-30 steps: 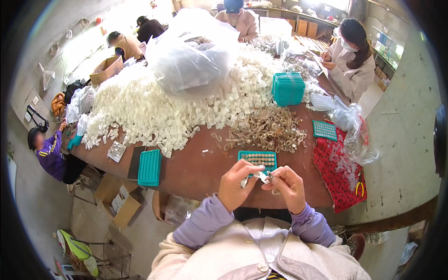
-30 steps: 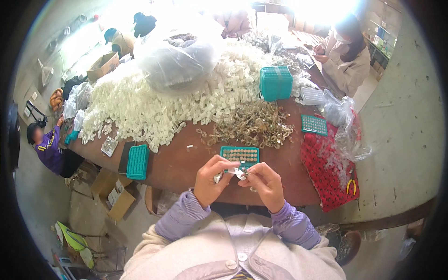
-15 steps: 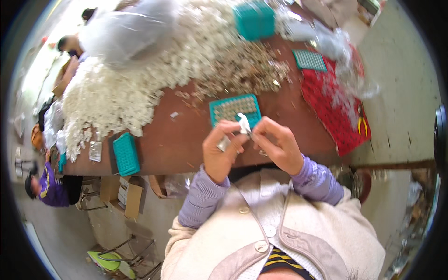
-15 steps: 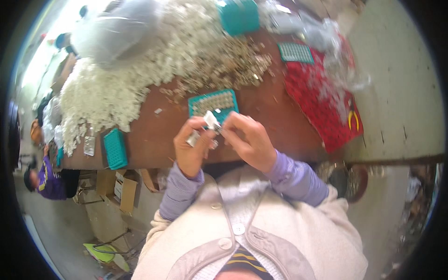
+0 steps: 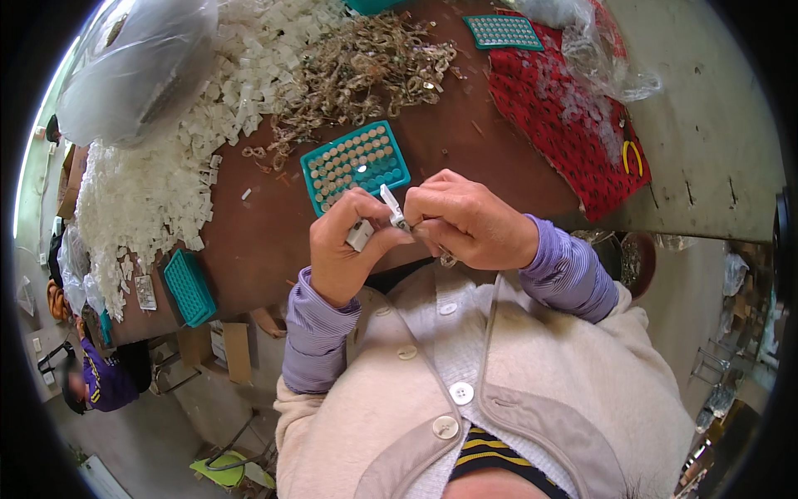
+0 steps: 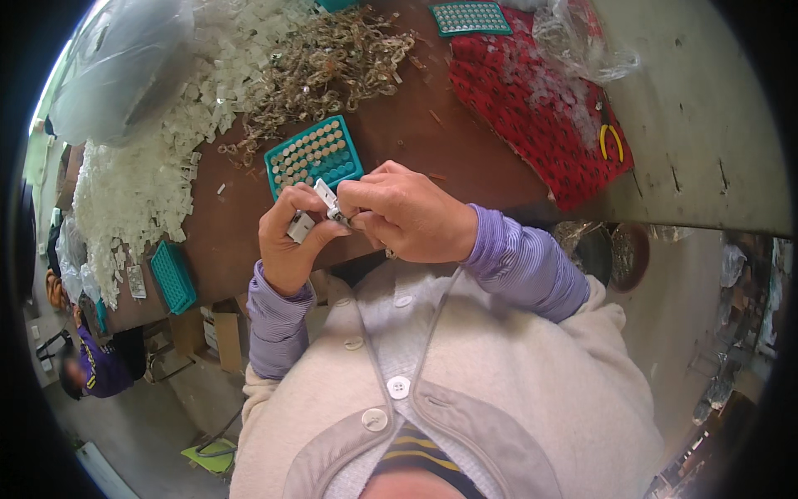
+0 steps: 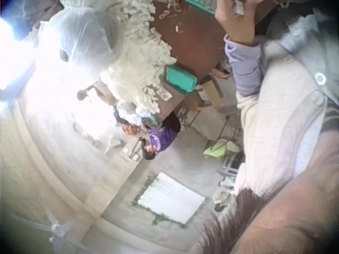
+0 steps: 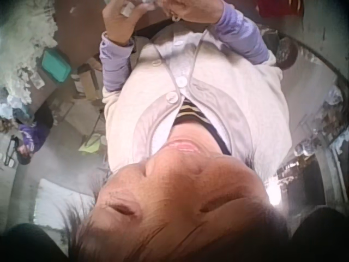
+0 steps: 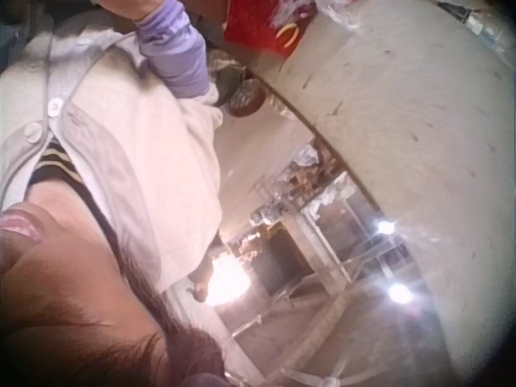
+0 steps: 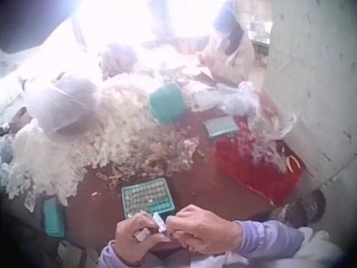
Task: The person inserts small metallic components into white plastic housings and tests each unit with a red light indicator. Completed units are placed on the table while the person continues assembling additional units from a tray of components.
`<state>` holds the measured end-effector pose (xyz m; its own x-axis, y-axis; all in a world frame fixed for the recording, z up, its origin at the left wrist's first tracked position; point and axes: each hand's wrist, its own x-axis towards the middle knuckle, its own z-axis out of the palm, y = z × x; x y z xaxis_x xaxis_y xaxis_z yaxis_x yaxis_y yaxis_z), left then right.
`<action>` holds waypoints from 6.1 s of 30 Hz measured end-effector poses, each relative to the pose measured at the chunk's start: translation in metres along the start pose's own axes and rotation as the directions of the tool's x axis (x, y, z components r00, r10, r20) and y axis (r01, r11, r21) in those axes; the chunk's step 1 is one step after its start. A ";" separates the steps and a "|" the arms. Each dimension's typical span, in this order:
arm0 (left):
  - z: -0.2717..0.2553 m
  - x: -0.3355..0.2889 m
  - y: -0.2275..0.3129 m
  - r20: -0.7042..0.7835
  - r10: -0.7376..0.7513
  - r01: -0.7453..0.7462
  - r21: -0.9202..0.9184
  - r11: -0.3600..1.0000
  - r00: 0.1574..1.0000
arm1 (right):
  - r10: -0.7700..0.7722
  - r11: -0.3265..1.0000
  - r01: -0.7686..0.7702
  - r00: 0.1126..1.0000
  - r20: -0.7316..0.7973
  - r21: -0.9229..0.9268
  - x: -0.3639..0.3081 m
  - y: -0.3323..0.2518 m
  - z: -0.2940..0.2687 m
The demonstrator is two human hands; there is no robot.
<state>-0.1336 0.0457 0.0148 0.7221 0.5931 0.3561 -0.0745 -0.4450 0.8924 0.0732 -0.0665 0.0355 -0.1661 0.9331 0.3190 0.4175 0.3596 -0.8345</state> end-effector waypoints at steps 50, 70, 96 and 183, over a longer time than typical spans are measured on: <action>-0.011 -0.057 -0.008 -0.202 -0.651 0.314 -0.747 0.586 0.732 | -0.310 0.887 0.168 0.907 -0.284 -0.431 0.058 0.015 0.060; -0.008 -0.053 0.000 -0.161 -0.671 0.458 -0.615 0.642 0.724 | -0.086 0.996 0.091 0.906 -0.413 -0.008 0.037 0.012 0.059; 0.026 -0.041 0.008 -0.167 -0.477 0.343 -0.499 0.796 0.863 | -0.138 0.990 0.112 0.850 -0.508 -0.081 0.003 0.005 0.054; 0.106 0.035 0.005 -0.062 0.128 -0.084 0.472 0.877 0.990 | 0.510 0.824 -0.389 0.826 -0.239 0.412 -0.052 0.047 -0.035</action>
<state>-0.0356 -0.0072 0.0025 0.6627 0.5717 0.4838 0.1990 -0.7572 0.6222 0.1330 -0.0975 -0.0042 0.2893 0.9557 -0.0547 0.0401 -0.0693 -0.9968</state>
